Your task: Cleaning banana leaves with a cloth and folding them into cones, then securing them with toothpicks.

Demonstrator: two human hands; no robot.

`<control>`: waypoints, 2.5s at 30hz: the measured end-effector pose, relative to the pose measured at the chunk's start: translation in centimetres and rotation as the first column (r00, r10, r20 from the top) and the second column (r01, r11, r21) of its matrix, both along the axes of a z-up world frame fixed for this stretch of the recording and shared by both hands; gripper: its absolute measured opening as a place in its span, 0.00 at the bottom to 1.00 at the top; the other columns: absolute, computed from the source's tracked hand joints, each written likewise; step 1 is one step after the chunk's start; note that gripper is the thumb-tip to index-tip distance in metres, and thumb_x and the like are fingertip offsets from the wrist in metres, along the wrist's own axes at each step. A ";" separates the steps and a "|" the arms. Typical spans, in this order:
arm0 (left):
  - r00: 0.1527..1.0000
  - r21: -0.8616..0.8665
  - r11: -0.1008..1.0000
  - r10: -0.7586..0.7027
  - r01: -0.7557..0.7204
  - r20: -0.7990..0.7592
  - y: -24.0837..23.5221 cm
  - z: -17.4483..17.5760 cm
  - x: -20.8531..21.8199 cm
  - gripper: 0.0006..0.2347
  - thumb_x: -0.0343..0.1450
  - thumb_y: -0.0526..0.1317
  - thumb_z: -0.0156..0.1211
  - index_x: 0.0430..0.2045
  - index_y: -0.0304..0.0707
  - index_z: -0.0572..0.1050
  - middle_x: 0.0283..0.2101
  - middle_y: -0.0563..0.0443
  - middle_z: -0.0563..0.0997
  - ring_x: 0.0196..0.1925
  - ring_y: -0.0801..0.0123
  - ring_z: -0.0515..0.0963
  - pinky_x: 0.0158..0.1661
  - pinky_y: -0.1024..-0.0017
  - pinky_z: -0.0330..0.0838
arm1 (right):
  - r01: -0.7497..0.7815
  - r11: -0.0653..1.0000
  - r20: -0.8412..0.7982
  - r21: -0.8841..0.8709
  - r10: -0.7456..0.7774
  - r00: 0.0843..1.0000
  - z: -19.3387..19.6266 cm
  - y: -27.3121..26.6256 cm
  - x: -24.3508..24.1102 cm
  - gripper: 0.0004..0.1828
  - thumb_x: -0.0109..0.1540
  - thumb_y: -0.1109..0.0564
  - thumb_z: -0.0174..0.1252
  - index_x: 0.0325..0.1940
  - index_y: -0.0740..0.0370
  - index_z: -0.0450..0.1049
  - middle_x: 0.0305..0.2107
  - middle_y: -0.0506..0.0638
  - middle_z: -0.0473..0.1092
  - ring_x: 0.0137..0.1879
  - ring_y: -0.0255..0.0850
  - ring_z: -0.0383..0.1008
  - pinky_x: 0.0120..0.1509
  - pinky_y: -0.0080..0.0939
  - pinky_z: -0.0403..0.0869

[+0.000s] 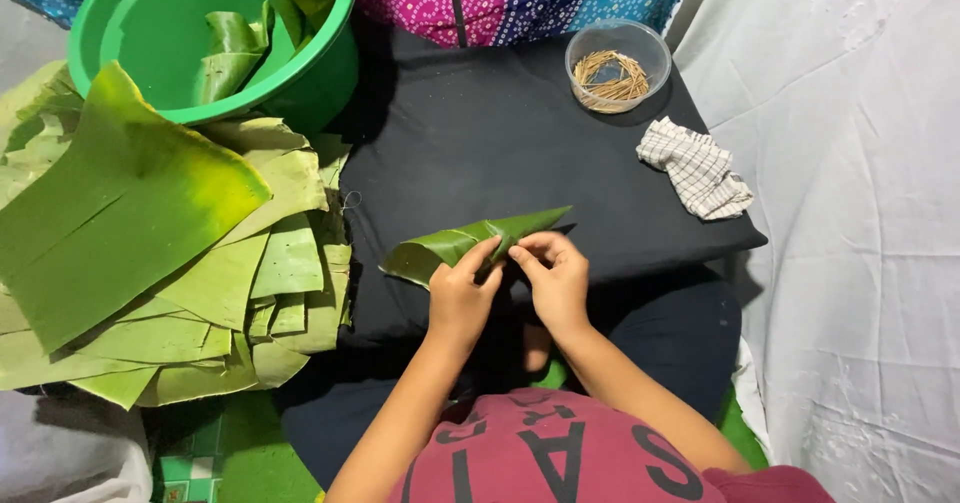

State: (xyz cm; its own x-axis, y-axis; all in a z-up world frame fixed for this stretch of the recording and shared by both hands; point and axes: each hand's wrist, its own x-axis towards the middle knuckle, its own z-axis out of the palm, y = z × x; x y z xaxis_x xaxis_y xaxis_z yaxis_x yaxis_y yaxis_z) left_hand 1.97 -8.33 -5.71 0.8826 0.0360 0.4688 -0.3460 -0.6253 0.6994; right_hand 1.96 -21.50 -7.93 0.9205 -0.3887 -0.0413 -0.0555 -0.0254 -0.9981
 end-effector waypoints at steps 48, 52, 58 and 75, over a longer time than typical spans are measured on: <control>0.759 -0.171 0.985 0.089 0.030 0.645 16.6 21.9 34.3 0.37 0.65 0.30 0.68 0.70 0.31 0.54 0.59 0.26 0.75 0.60 0.31 0.76 0.58 0.44 0.77 | 0.570 0.569 0.756 -0.592 0.637 0.149 24.8 13.5 36.0 0.33 0.67 0.69 0.51 0.76 0.53 0.63 0.68 0.72 0.57 0.68 0.65 0.68 0.70 0.64 0.69; 0.838 -0.094 0.996 0.043 0.010 0.544 18.2 22.7 39.6 0.36 0.68 0.30 0.61 0.71 0.45 0.48 0.67 0.39 0.71 0.62 0.47 0.80 0.54 0.62 0.78 | 0.385 0.550 0.666 -0.741 0.674 0.320 26.0 14.6 38.0 0.38 0.64 0.74 0.55 0.76 0.53 0.57 0.73 0.62 0.53 0.69 0.68 0.68 0.78 0.68 0.65; 0.850 0.065 0.995 0.030 -0.075 0.526 19.3 21.4 44.7 0.51 0.61 0.35 0.63 0.74 0.53 0.29 0.73 0.41 0.65 0.60 0.59 0.82 0.55 0.66 0.75 | 0.496 0.403 0.635 -0.769 0.564 0.527 24.1 14.3 43.0 0.58 0.52 0.61 0.67 0.80 0.59 0.42 0.69 0.56 0.64 0.51 0.44 0.75 0.56 0.43 0.70; 0.944 0.353 0.901 0.150 -0.254 0.295 19.3 17.7 42.0 0.36 0.70 0.50 0.65 0.73 0.44 0.54 0.76 0.33 0.44 0.77 0.39 0.46 0.67 0.39 0.50 | 0.080 0.447 0.312 -0.891 0.476 0.822 20.6 16.0 39.5 0.58 0.58 0.50 0.68 0.83 0.52 0.37 0.73 0.72 0.45 0.78 0.68 0.43 0.74 0.80 0.46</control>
